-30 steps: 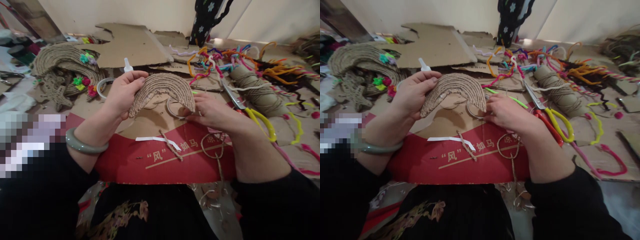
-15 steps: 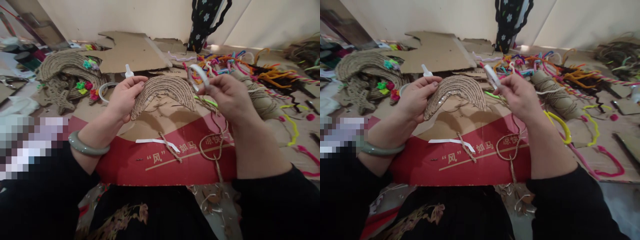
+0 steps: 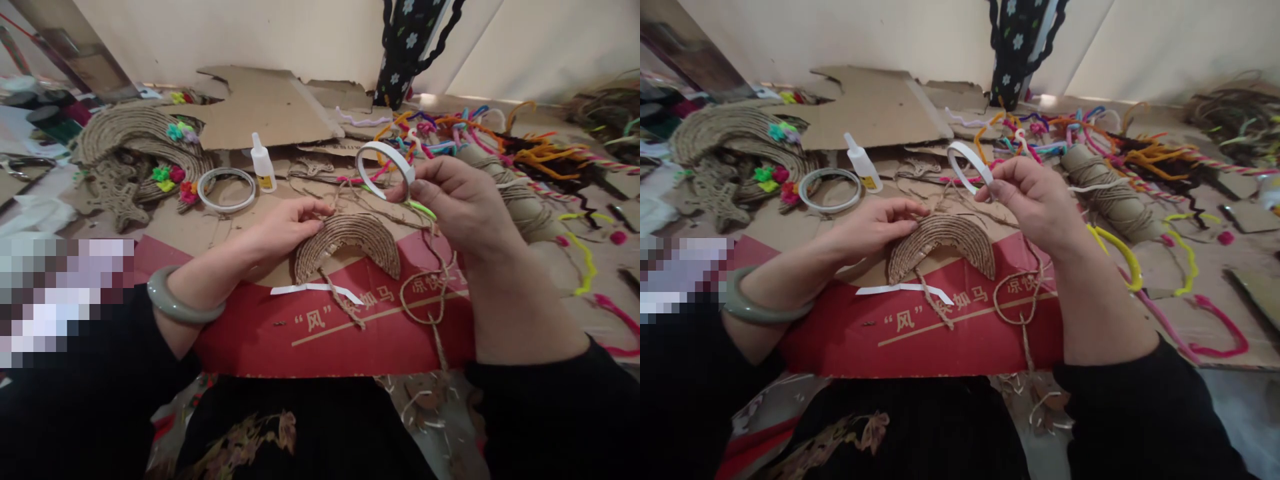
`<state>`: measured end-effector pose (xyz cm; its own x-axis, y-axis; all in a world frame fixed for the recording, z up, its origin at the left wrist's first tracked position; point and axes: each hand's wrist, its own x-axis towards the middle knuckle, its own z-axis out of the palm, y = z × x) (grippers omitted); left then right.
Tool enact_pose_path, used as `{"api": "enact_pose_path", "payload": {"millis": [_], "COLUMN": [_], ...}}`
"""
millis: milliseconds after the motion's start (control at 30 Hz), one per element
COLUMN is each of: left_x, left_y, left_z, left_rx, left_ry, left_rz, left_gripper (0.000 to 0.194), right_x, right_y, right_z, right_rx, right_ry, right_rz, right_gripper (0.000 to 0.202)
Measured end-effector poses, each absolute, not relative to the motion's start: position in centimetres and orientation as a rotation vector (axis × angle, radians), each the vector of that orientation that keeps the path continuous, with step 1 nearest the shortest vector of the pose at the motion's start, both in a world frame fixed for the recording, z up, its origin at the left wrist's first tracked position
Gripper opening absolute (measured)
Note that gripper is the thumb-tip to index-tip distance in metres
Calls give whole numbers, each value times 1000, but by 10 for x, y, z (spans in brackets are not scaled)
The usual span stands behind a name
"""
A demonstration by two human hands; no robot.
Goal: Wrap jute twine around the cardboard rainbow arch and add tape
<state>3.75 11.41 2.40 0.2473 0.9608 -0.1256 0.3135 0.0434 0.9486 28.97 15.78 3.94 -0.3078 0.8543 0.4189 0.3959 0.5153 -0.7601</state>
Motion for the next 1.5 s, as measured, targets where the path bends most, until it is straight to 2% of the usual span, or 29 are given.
{"api": "enact_pose_path", "payload": {"millis": [167,400,600,700,800,933,1067,1233,1500], "left_x": [35,36,40,37,32,37,50,53,53], "left_y": [113,108,118,131,135,121,103,98,95], "left_z": [26,29,23,20,19,25,34,38,44], "left_rx": [1858,1893,2104,2182,2145,2035,1850,1723,1740], "left_ry": [1364,1412,1213,1481,1705,1507,1305,1240,1246], "left_rz": [700,934,783,632,753,1090,1193,1242,1168], "left_gripper": [22,21,32,31,27,20,14,24,9], "right_x": [283,266,265,266,265,262,256,251,250], "right_y": [153,141,139,140,141,138,133,129,126], "right_z": [36,31,30,28,27,26,25,24,26], "right_rx": [-1017,-1013,-1002,-1013,-1027,-1001,-946,-887,-858], "right_ry": [-1948,-2166,-2179,-2149,-2109,-2112,-2148,-2177,-2262], "right_rz": [572,342,286,304,296,250,193,135,109], "right_gripper": [8,7,8,7,8,9,10,13,16]}}
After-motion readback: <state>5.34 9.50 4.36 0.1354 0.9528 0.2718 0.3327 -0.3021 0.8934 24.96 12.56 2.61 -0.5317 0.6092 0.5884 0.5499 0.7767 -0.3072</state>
